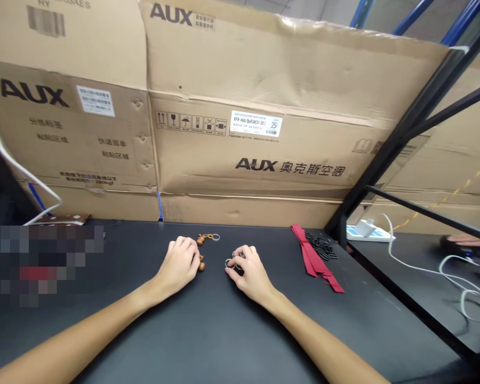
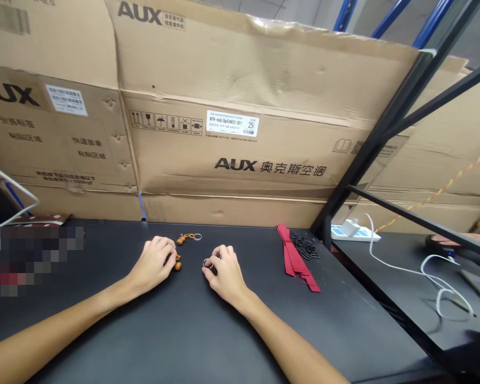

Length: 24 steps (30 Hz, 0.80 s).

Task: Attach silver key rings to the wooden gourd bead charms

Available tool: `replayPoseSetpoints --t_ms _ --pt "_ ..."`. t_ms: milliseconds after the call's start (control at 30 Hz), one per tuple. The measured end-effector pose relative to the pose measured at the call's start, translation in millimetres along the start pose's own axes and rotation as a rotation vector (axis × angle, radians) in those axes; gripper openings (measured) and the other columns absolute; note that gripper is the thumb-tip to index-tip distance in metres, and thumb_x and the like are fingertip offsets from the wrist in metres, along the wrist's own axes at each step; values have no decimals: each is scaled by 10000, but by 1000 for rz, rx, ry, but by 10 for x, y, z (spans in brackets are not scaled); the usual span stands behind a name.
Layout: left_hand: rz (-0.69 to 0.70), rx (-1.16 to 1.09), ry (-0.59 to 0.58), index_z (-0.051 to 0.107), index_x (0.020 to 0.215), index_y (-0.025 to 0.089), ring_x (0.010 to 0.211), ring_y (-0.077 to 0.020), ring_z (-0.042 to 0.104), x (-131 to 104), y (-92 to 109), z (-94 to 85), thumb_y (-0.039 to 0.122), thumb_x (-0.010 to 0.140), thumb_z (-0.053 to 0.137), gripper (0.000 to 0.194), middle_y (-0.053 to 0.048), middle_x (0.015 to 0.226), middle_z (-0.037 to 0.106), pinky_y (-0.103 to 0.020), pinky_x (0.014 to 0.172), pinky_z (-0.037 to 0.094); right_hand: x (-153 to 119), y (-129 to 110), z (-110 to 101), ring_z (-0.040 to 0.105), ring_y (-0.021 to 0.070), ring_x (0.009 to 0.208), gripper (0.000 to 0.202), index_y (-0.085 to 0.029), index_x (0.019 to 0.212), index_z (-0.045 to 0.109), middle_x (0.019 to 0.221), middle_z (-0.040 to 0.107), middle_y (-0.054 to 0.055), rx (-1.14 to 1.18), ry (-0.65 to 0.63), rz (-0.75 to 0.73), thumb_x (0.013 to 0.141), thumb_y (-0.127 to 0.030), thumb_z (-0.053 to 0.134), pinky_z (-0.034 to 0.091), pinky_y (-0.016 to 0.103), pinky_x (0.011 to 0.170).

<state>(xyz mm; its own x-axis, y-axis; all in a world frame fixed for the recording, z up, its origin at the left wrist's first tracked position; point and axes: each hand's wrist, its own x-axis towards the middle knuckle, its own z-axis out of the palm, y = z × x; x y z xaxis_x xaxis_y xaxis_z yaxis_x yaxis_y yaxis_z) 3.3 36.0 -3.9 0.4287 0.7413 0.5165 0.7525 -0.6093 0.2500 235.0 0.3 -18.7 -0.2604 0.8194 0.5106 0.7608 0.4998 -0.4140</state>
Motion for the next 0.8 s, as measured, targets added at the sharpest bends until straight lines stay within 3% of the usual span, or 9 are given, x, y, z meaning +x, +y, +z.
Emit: replayPoseSetpoints --t_ms 100,233,400,667,800 --pt "2 56 10 629 911 170 973 -279 539 51 -83 33 189 909 452 178 -111 1013 636 -414 824 401 9 8 13 478 234 910 64 -198 796 680 965 546 77 -7 -2 -9 836 -161 648 465 399 807" --pt "71 97 -57 611 1166 202 1166 -297 498 130 -183 61 304 965 449 279 -125 1247 589 -443 945 375 29 1 18 474 231 894 121 -189 767 673 947 551 81 -18 -10 -11 853 -136 605 465 390 794" --pt "138 91 -117 680 1007 228 1083 -262 559 141 -190 69 279 968 464 225 -83 1099 664 -405 913 387 37 -3 20 470 227 878 124 -188 775 671 944 554 81 -24 0 -22 856 -135 594 467 391 792" --pt "172 -36 -103 612 845 182 827 -220 578 100 103 -30 223 959 486 175 -57 907 652 -365 781 428 25 -46 8 478 230 891 27 -199 828 668 954 550 73 18 17 -22 821 -173 667 473 407 820" --pt "180 -304 -85 611 848 199 835 -188 595 63 261 -120 227 962 475 179 -42 915 650 -327 795 451 17 -142 -32 482 236 914 278 -220 1007 656 982 550 69 91 -2 -21 754 -253 764 475 412 844"
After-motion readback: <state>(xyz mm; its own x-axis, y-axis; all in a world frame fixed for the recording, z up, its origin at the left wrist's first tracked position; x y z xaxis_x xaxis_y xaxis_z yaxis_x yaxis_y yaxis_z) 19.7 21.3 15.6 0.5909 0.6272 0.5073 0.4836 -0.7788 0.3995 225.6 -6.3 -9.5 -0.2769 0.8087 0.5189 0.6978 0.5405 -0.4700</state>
